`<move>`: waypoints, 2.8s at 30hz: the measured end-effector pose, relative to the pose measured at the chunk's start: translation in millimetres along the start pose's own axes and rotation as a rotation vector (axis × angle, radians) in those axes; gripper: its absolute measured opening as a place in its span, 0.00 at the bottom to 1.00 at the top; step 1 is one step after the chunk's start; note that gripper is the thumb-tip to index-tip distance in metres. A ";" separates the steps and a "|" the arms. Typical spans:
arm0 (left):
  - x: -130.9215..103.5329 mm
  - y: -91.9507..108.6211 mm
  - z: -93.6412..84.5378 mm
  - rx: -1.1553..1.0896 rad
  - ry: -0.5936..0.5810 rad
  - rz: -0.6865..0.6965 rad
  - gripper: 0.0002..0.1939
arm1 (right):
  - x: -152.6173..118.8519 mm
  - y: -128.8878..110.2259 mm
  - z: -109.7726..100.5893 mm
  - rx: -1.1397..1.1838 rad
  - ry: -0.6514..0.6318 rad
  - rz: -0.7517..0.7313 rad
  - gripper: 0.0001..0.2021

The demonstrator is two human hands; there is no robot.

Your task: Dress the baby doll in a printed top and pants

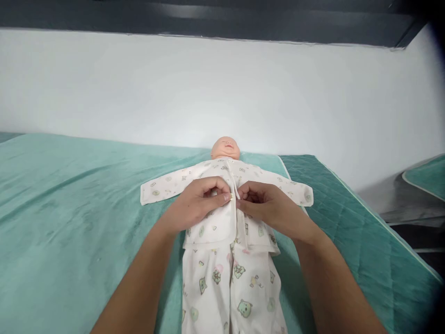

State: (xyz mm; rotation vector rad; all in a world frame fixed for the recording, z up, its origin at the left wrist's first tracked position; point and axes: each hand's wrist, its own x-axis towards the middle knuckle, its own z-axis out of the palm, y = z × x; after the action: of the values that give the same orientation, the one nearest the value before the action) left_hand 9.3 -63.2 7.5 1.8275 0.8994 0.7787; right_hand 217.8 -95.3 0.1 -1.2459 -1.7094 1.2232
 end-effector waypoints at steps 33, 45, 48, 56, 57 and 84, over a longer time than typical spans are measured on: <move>4.7 -0.5 11.4 0.157 -0.049 -0.039 0.16 | -9.8 6.2 16.1 0.007 0.161 -0.073 0.10; 0.9 1.6 5.6 0.140 -0.070 -0.072 0.14 | -10.5 10.3 13.8 0.092 0.119 -0.119 0.12; 0.4 0.0 1.7 0.167 -0.040 -0.026 0.14 | -7.2 17.4 12.3 0.206 0.259 -0.183 0.09; 5.6 -18.4 6.9 0.281 0.250 0.271 0.12 | 2.6 25.9 17.7 0.143 0.561 -0.395 0.06; 5.8 -18.4 7.8 0.297 0.248 0.291 0.12 | 2.7 25.9 19.6 0.120 0.533 -0.390 0.07; 18.1 -41.2 3.1 0.427 0.504 0.318 0.13 | 10.9 48.9 14.5 -0.213 0.600 -0.312 0.19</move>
State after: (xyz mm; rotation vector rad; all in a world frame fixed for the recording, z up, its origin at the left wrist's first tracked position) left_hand 11.1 -36.8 -29.1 2.2260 1.1744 1.3722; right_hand 216.5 -84.3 -50.8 -1.2446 -1.5197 0.4275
